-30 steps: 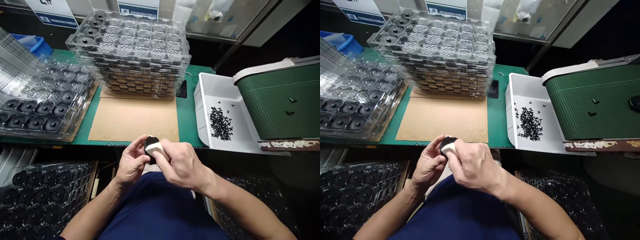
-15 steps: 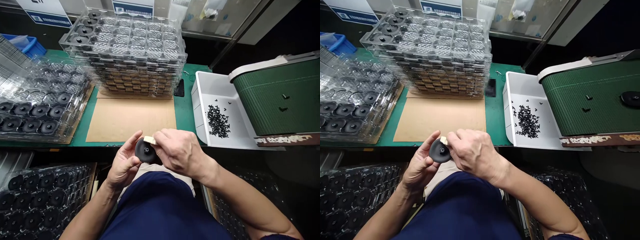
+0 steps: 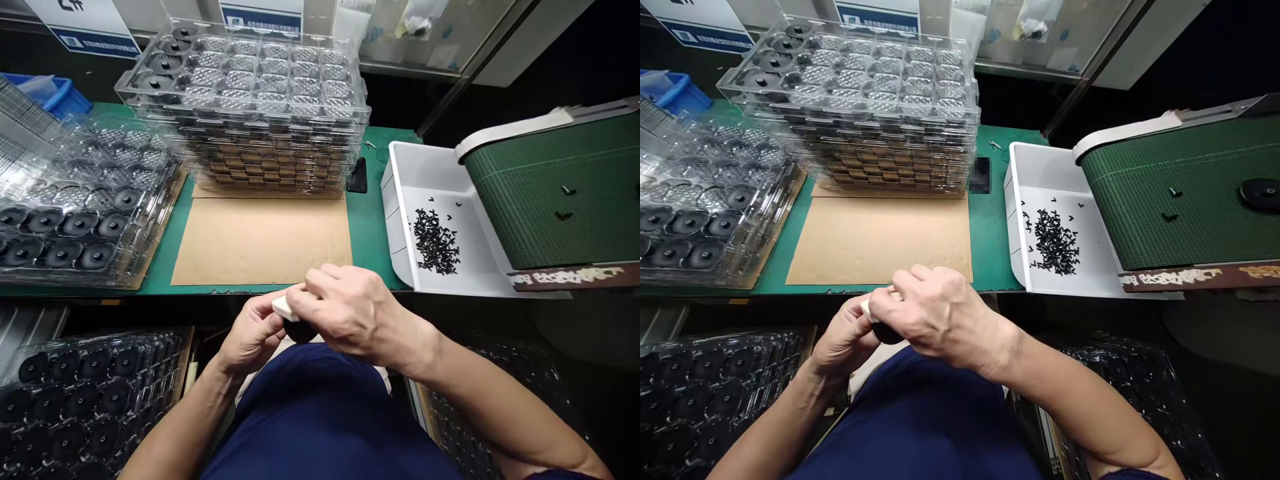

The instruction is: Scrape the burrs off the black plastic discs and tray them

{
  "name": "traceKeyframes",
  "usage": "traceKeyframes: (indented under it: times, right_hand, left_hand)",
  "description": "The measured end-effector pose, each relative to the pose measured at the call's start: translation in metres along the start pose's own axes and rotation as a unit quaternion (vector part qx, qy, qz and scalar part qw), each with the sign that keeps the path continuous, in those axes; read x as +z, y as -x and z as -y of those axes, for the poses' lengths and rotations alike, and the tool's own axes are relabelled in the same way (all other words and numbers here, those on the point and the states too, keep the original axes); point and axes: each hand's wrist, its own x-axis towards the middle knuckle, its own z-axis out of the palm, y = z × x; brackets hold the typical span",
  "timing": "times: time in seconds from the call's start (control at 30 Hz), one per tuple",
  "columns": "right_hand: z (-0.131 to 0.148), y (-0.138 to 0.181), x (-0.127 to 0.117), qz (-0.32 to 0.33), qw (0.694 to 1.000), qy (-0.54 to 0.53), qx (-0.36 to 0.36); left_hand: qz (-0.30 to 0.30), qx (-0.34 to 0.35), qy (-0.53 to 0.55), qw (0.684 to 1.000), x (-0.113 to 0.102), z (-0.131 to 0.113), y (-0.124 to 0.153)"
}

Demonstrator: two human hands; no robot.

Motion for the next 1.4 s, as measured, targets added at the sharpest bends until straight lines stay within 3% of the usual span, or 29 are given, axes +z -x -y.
traceKeyframes:
  times: [0.07,0.17,0.23,0.33,0.43,0.6,0.67,0.77,0.87,0.97,1.07,1.1,1.17,1.2,1.27,1.33,1.4]
  right_hand:
    - [-0.001,0.004,0.002,-0.012,1.000,-0.017,0.021]
    - [0.002,0.013,0.010,-0.009,0.989,-0.059,0.135]
    - [0.006,0.018,0.015,0.005,0.982,-0.090,0.166]
    - [0.010,0.019,0.014,0.015,0.979,-0.102,0.173]
    - [0.008,0.015,0.009,0.007,0.983,-0.075,0.169]
    - [0.000,0.005,0.003,-0.001,0.999,0.002,0.036]
    - [-0.001,0.003,0.003,-0.007,1.000,-0.011,0.028]
    - [-0.001,0.005,0.000,-0.042,0.986,-0.128,0.094]
    - [0.002,0.017,0.002,-0.062,0.931,-0.314,0.178]
    - [0.000,0.037,0.022,-0.094,0.801,-0.513,0.292]
    - [0.002,0.052,0.058,-0.095,0.660,-0.668,0.331]
    - [0.006,0.056,0.069,-0.083,0.623,-0.701,0.336]
    - [0.017,0.061,0.088,-0.061,0.582,-0.731,0.352]
    - [0.023,0.063,0.095,-0.052,0.579,-0.727,0.367]
    - [0.037,0.064,0.102,-0.045,0.603,-0.683,0.410]
    - [0.048,0.063,0.103,-0.043,0.647,-0.619,0.443]
    - [0.056,0.058,0.100,-0.045,0.697,-0.573,0.428]
  left_hand:
    - [-0.026,0.018,0.025,0.999,0.000,0.000,0.001]
    - [-0.078,0.080,0.041,0.993,0.000,-0.001,0.000]
    - [-0.085,0.104,0.032,0.990,0.001,-0.002,-0.001]
    - [-0.072,0.105,0.024,0.992,0.001,-0.003,-0.002]
    - [-0.048,0.058,0.022,0.997,-0.001,-0.003,-0.001]
    - [0.036,-0.026,0.021,0.999,-0.005,0.000,0.002]
    - [0.031,-0.018,0.040,0.999,-0.003,0.002,0.002]
    - [-0.032,0.032,0.069,0.997,0.006,0.003,0.001]
    - [-0.067,0.072,0.084,0.992,0.015,0.004,-0.002]
    - [-0.066,0.100,0.106,0.987,0.014,0.007,-0.005]
    - [-0.063,0.118,0.099,0.986,0.009,0.018,-0.003]
    - [-0.059,0.117,0.087,0.988,0.008,0.023,-0.001]
    - [-0.048,0.105,0.049,0.992,0.008,0.034,0.004]
    - [-0.041,0.101,0.029,0.994,0.008,0.039,0.007]
    - [-0.034,0.101,-0.009,0.994,0.009,0.045,0.012]
    - [-0.053,0.111,-0.048,0.991,0.008,0.045,0.015]
    - [-0.084,0.112,-0.084,0.987,0.005,0.040,0.018]
